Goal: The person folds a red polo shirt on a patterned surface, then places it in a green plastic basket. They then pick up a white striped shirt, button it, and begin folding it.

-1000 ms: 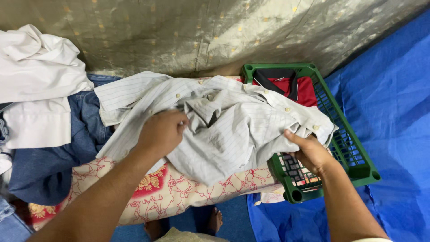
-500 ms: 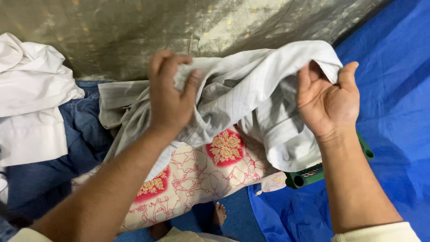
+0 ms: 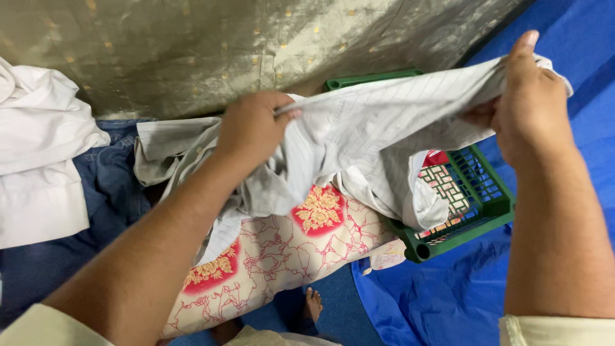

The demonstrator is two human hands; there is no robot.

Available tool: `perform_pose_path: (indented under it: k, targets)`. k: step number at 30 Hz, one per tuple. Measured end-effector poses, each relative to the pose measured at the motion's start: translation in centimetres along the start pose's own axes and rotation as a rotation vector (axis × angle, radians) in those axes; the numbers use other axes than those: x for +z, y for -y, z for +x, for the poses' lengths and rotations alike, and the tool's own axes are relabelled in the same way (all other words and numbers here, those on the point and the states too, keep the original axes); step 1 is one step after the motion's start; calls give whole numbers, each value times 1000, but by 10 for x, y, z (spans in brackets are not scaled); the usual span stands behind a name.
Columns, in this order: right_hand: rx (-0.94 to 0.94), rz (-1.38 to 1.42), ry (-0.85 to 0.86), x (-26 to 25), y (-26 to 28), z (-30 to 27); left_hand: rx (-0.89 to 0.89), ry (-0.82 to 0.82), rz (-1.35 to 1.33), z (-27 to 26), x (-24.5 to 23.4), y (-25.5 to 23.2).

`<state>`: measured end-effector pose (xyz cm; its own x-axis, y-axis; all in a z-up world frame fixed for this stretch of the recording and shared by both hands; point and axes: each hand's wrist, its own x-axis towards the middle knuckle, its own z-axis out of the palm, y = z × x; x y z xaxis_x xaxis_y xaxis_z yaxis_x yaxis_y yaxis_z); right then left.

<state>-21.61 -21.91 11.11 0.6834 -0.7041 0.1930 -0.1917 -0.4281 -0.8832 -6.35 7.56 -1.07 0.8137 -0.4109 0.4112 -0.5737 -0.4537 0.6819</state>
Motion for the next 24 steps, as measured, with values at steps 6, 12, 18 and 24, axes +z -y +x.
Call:
perform_pose_path:
  k: [6, 12, 18, 24]
  targets:
    - [282, 1145, 842, 1, -15, -5, 387, -277, -230, 26, -6, -20]
    - [379, 1587, 928, 47, -4, -21, 359, -264, -242, -29, 42, -80]
    - [384, 1587, 1022, 31, 23, -21, 86, -450, -141, -12, 69, -87]
    - [28, 1092, 952, 9, 4, 17, -66, -409, -46, 15, 54, -46]
